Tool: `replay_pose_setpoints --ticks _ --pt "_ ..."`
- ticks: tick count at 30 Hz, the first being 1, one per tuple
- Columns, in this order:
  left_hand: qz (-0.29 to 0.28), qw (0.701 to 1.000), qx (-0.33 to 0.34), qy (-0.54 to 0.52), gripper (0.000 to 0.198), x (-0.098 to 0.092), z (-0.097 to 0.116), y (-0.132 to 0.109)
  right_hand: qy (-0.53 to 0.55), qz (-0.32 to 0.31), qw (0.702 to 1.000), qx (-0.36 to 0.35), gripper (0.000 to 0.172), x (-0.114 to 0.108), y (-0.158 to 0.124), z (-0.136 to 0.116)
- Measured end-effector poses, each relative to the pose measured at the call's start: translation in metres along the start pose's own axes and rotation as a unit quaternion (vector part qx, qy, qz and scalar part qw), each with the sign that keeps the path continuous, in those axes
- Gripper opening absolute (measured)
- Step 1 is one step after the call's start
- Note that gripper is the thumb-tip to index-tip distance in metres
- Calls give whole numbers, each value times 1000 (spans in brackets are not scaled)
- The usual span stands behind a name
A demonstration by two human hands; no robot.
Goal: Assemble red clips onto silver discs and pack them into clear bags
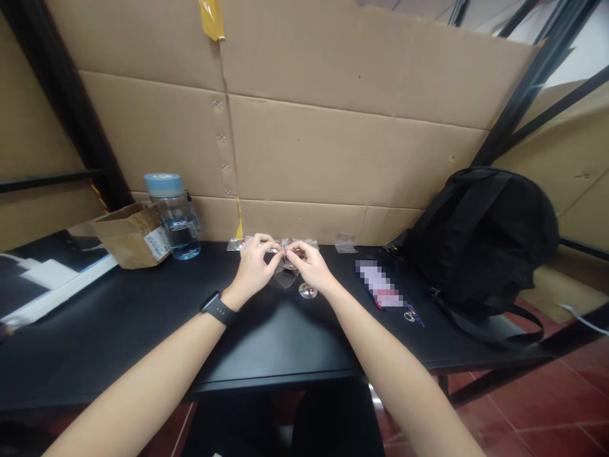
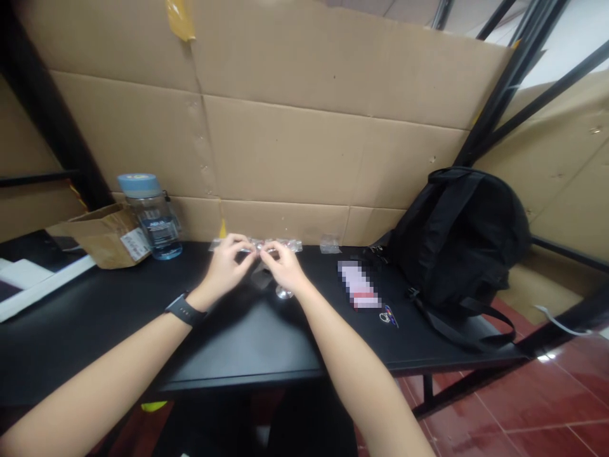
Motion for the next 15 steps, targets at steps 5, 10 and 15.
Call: replay_pose_setpoints --ticks 5,10,15 --pt "-5 997 -9 -76 13 2 1 0 -141 3 987 -81 17 -6 0 -8" --pt "-120 985 -41 -121 22 9 0 -2 -216 -6 972 -95 12 -9 -2 -14" --pt "-188 979 -29 -72 14 14 -3 -3 -235 -10 967 -101 11 -8 -3 -18"
Point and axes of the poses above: each hand's wrist, its own y-axis towards the middle knuckle, its own x-axis out of the palm, z = x × y, the point moved 4 cm from there along y, towards the middle knuckle, and after that the axes turned 1 degree about y, right-handed, at the moved point
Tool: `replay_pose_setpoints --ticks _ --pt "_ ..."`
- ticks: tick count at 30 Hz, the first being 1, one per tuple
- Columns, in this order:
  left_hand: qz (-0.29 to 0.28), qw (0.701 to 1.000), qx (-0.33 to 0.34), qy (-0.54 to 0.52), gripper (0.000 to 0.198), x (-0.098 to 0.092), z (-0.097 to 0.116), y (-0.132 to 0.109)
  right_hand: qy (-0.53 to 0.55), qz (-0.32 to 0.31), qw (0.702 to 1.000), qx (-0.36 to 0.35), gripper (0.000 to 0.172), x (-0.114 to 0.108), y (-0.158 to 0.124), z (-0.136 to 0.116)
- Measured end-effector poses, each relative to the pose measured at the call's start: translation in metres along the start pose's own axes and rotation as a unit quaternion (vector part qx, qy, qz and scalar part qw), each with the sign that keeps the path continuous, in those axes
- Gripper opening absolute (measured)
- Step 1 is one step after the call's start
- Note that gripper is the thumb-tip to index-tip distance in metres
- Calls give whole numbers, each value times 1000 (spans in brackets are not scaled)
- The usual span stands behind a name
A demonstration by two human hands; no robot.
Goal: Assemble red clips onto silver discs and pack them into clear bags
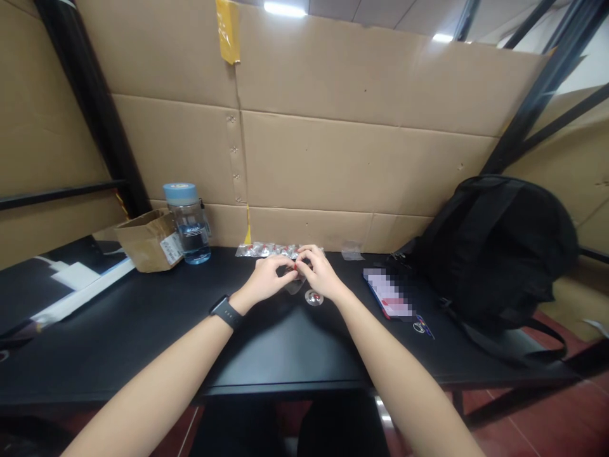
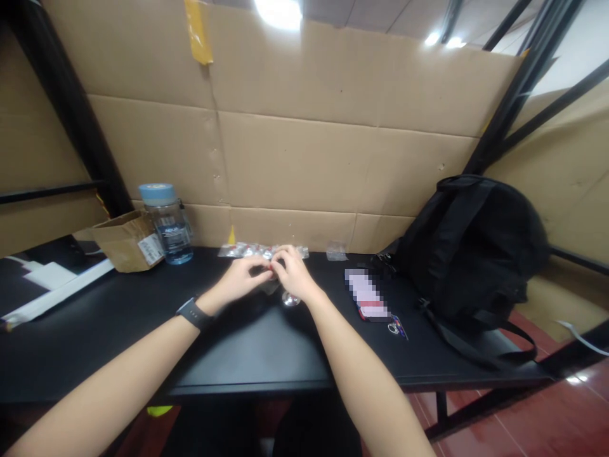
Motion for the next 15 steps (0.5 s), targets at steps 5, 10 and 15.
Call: replay_pose_setpoints --ticks 5,10,15 --pt "47 992 -30 116 12 -10 -7 0 -52 -105 992 49 11 -21 -2 6" --pt "60 987 -66 133 15 -19 -16 0 -101 -339 922 155 39 -33 -18 35" --pt "73 986 -66 135 15 -19 -18 0 -57 -355 922 142 10 -23 -20 44"
Point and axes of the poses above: each hand's wrist, its own y-axis towards the middle knuckle, its own x-axis out of the palm, z = x × y, the point moved 4 cm from there along y, towards the middle knuckle, and after that the axes turned 1 degree about y, right-handed, at the moved point
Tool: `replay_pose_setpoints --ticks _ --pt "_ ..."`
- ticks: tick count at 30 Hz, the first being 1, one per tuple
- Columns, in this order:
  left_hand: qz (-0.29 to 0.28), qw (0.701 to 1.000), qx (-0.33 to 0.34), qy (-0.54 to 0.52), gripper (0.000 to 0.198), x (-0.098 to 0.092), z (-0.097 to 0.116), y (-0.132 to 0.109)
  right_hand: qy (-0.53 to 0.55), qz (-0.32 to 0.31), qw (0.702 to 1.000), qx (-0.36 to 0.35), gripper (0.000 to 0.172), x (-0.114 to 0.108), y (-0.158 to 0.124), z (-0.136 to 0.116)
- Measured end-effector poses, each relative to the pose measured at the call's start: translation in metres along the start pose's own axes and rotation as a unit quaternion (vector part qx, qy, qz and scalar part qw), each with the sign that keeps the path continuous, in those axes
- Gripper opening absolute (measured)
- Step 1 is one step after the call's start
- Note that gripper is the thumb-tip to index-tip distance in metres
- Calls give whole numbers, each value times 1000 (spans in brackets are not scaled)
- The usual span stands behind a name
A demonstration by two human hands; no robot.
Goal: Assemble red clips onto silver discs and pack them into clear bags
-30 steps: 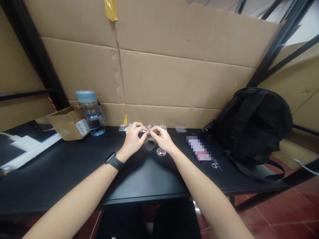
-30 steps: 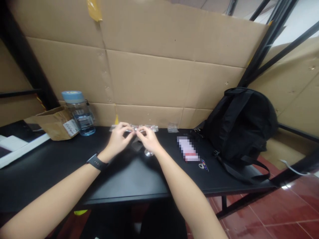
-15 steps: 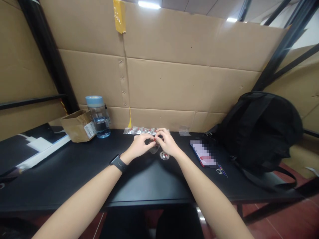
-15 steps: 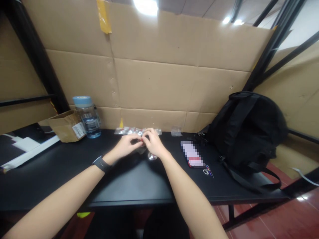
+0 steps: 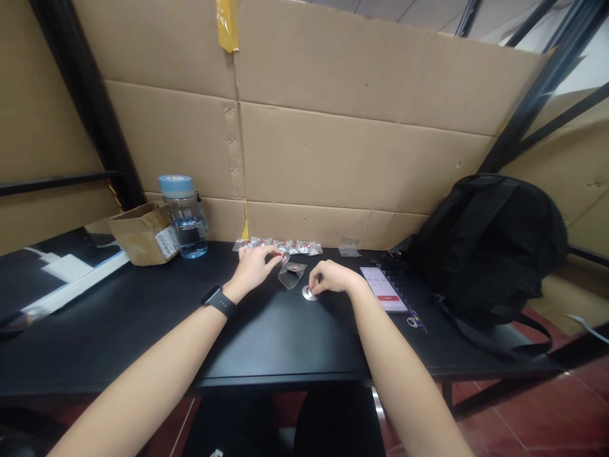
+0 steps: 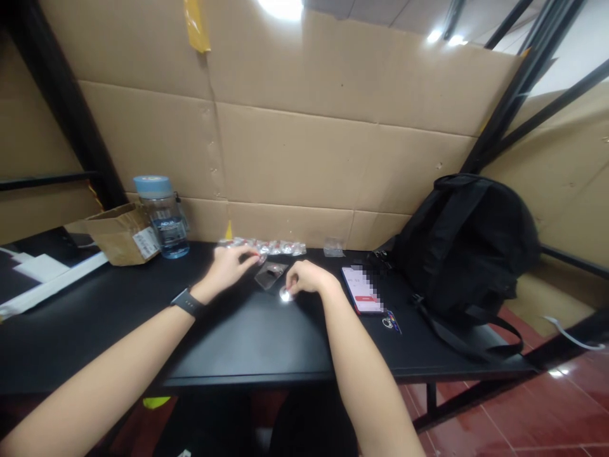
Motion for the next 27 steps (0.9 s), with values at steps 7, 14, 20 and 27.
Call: replay_pose_setpoints --ticks 7,14,20,27 --pt "-26 992 17 -126 21 6 4 -1 103 119 986 -60 10 -14 -4 -19" --pt "-52 971 12 -233 23 16 6 -1 314 235 916 -87 27 -3 13 -26" --pt "-40 959 -12 -280 27 21 3 0 418 204 879 -104 49 5 13 -37" --pt "-55 956 2 -288 22 19 9 -2 354 190 907 -124 62 4 13 -30"
Point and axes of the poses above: each hand's wrist, its own y-axis towards the middle knuckle, its own x-axis out of the palm, z = x × y, the point moved 4 cm from there along y, towards the middle knuckle, and after that the axes turned 1 degree about y, right-handed, at the moved point
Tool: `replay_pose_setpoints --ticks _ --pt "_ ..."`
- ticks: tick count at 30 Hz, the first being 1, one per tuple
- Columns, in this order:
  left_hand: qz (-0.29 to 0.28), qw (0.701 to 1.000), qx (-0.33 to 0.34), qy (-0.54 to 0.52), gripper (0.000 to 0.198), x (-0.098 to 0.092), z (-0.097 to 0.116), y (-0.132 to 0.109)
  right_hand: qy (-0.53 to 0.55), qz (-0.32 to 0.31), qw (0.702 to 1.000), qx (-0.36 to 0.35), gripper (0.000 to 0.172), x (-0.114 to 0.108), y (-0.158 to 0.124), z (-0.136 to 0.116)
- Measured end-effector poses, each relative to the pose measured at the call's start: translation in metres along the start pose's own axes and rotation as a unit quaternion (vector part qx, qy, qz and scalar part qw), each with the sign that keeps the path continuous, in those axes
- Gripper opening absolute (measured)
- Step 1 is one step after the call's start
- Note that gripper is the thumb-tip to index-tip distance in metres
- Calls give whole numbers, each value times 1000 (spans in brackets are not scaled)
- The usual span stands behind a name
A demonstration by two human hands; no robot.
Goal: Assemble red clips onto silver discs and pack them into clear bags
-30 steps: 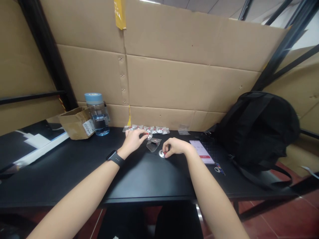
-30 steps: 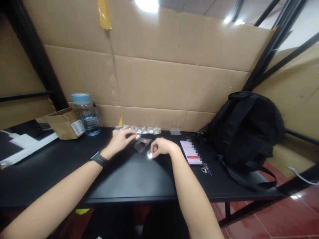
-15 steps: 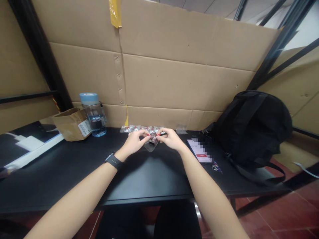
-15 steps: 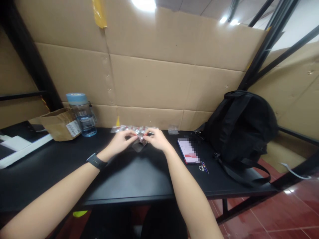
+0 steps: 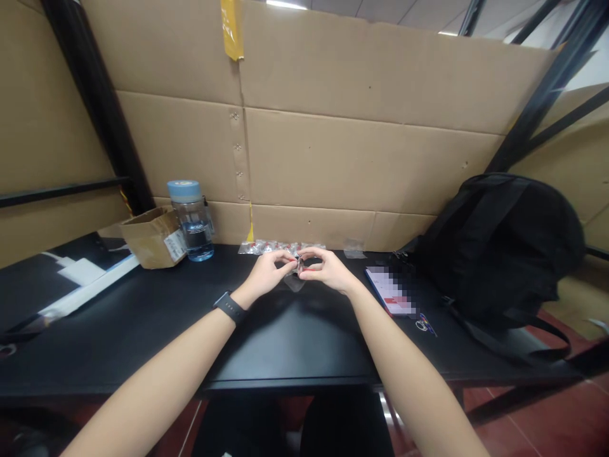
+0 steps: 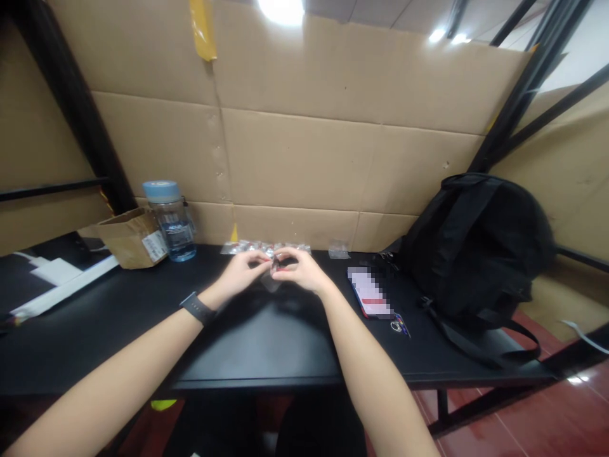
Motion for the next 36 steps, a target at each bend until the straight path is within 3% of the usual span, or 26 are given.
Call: replay_pose_setpoints --ticks 4,14,22,26,31,34,36 --pt "-1 1000 -11 -4 23 0 1 -1 -16 -6 1000 11 65 -1 0 2" --pt "-30 999 12 -17 22 5 -1 0 78 -13 994 73 57 -1 -4 1" --pt "2 1000 -16 22 23 4 -10 -1 69 -26 995 61 62 12 -2 0" --pt "-2 999 -11 36 24 2 -9 -1 17 -22 999 25 72 10 0 -1" --pt "10 998 4 58 25 -8 -15 -1 -79 -26 996 14 69 0 -3 -6" --pt "-51 982 21 182 26 -6 -28 -3 -178 -70 981 12 59 2 -9 -12" --pt "-81 969 24 231 35 -2 -39 -6 -267 -120 956 18 48 8 -12 -13"
Point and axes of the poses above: each hand's wrist, its own y-axis towards the middle knuckle, its own x-axis out of the palm, z = x × y, the point moved 4 cm from there along y, towards the middle knuckle, and after that the axes turned 1 degree about y, right-handed, at the moved point
